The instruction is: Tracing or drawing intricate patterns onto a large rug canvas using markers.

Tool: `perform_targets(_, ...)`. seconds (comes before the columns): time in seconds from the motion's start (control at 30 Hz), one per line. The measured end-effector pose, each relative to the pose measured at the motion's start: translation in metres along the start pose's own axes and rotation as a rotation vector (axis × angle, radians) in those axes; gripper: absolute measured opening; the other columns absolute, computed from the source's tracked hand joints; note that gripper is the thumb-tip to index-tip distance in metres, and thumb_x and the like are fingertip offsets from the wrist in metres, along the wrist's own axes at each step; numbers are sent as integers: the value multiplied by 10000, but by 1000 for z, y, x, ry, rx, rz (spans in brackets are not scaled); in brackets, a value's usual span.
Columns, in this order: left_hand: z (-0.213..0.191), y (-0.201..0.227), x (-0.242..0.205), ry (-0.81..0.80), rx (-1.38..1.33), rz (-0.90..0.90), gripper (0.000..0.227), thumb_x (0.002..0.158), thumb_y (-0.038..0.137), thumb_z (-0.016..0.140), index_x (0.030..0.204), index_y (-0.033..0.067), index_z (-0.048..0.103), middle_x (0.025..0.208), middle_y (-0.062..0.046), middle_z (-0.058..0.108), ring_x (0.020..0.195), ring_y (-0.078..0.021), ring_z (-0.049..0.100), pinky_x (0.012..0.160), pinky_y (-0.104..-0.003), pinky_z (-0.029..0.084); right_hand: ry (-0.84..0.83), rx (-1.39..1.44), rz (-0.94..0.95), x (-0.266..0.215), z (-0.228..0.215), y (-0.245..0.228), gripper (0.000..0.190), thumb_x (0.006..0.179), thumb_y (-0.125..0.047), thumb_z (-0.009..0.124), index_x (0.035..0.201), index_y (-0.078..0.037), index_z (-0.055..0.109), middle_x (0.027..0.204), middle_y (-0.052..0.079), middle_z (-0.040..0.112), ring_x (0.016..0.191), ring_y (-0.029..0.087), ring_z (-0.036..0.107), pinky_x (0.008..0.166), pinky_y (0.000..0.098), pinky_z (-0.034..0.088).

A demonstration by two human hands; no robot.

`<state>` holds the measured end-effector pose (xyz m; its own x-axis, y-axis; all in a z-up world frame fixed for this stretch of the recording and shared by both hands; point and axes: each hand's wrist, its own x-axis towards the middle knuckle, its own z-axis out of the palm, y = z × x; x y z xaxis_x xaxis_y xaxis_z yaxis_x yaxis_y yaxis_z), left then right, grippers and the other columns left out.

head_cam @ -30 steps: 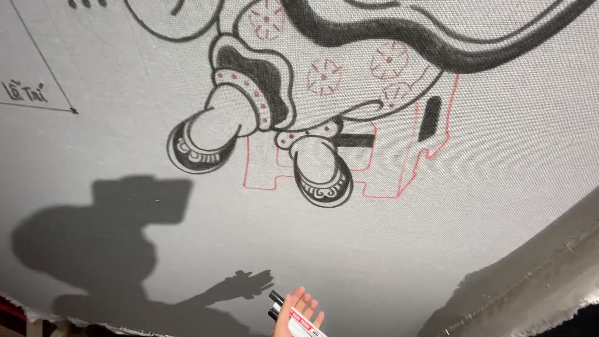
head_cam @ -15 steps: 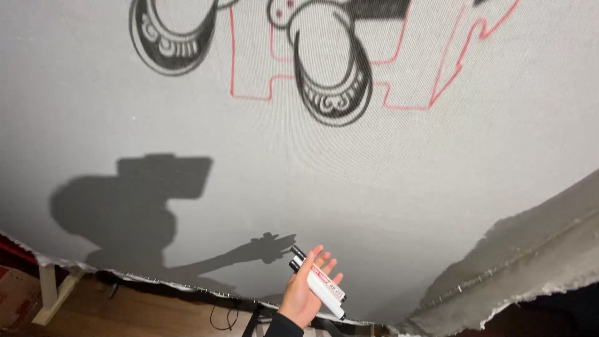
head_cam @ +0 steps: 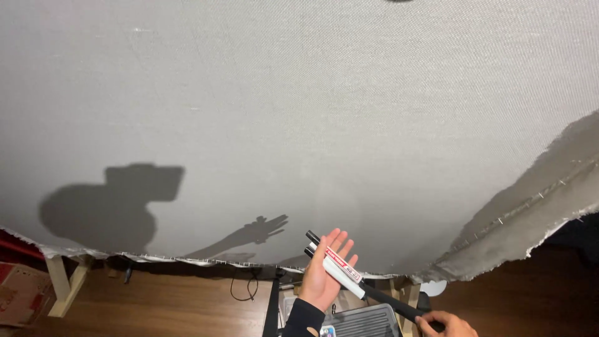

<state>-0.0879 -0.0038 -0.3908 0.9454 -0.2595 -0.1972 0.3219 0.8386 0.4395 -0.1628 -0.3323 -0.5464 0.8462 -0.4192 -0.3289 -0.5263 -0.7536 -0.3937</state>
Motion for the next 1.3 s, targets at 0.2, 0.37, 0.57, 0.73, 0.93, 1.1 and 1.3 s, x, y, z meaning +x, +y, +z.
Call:
perform_targets(0.2,-9,27,-38,65,39,23,554,1004,358,492,1489,95,443,1535,-89,481,1426,-259,462,1124,-532,444,-126,-176,-41,-54,-62,-54,402,849,-571,703,1030,-247,856,836,25,831,867,166,814,893,338,610)
perform_targets(0.37,-33,46,-70,117,43,94,517,1003,253,490,1483,65,439,1484,-134,490,1403,-312,477,1113,-535,457,-9,-142,-508,-84,-58,-113,323,832,-429,687,994,-178,810,868,60,811,845,230,769,878,369,567)
perform_targets(0.57,-47,55,-107,198,70,132,501,989,227,478,1463,64,456,1465,-147,516,1357,-325,515,1088,-530,480,-378,299,-896,-113,-26,-179,245,878,-264,716,1021,-71,763,1035,78,799,986,224,742,882,355,549)
perform_targets(0.73,-60,52,-131,303,94,193,477,979,249,575,1420,74,525,1264,-82,641,1115,-235,635,1010,-483,538,-563,305,-970,-123,-29,-204,219,892,-204,671,1059,-91,756,1059,50,785,969,203,734,809,353,557)
perform_targets(0.93,-72,43,-149,302,88,329,374,1007,321,647,1294,87,596,801,19,548,739,-131,564,771,-396,531,-679,207,-1126,-114,-32,-210,195,894,-164,675,1059,-126,772,1037,50,762,961,208,706,833,344,548)
perform_targets(1.1,-74,43,-172,335,7,388,294,1017,298,588,1244,112,593,825,12,558,771,-141,578,873,-431,544,-690,182,-1316,-109,-29,-211,187,881,-144,703,1051,-123,776,1013,53,712,1014,232,664,907,360,519)
perform_targets(1.3,-76,41,-196,374,-26,496,285,961,171,533,1233,94,566,913,-12,572,920,-180,619,1012,-538,531,-669,140,-1351,-132,-24,-225,182,871,-179,720,1036,-142,787,1004,49,645,1013,240,618,913,373,488)
